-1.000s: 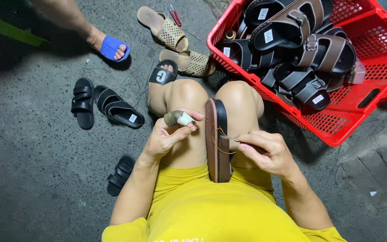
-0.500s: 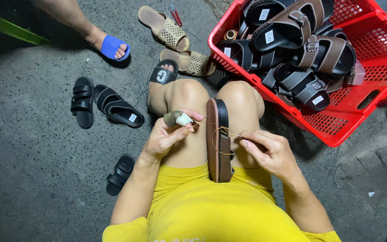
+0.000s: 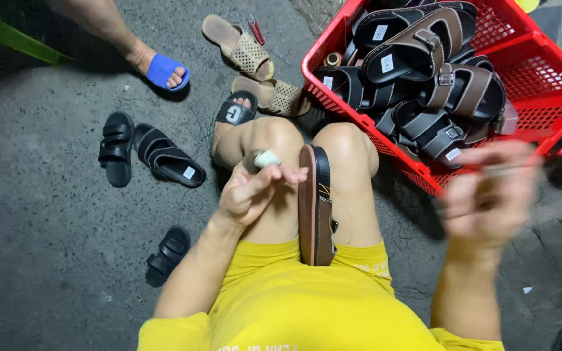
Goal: The person sits on a low stool and sews the sole of a brown sandal using a needle and thread. They repeatedly pull the thread through the sandal, then cut the thread with a red utility knife. The person then picks up another sandal from a red basket and begins sewing it.
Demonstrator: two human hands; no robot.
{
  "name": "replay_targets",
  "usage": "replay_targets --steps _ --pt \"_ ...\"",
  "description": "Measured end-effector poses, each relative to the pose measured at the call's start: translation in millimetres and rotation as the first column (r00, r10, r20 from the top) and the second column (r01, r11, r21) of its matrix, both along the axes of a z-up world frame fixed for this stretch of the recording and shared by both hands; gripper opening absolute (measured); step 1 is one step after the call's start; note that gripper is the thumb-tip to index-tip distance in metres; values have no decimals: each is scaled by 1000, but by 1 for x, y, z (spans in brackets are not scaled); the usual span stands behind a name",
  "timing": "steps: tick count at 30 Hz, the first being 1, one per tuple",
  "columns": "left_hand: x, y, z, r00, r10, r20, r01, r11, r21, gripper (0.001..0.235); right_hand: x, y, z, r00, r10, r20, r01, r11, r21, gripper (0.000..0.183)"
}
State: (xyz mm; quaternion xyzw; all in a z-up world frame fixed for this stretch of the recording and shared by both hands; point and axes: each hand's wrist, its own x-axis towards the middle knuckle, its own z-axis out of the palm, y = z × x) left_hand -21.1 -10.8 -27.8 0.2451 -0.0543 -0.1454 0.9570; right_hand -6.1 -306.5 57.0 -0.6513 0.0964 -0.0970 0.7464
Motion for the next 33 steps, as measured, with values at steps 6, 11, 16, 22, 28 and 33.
replay_targets --steps 6,11,16,22,28,33 --pt "42 -55 3 954 272 -128 -226 929 293 20 -37 52 -70 905 403 -139 -415 758 -504 26" --pt "83 -77 11 955 281 -98 -228 903 364 26 -23 36 -70 820 513 -252 -572 743 -348 7" --pt "161 -72 14 895 446 -13 -412 836 362 26 0 58 -68 782 569 -254 -622 681 -387 6" --pt "153 -7 20 884 425 -194 -280 814 509 23 15 42 -36 779 585 -226 -558 482 -676 42" --pt "81 62 -12 955 -81 285 -288 -479 829 67 0 40 -35 684 711 -163 -431 213 -877 33" --pt "43 17 19 787 -340 515 -511 107 853 71 3 44 -33 672 721 -170 -402 162 -901 32"
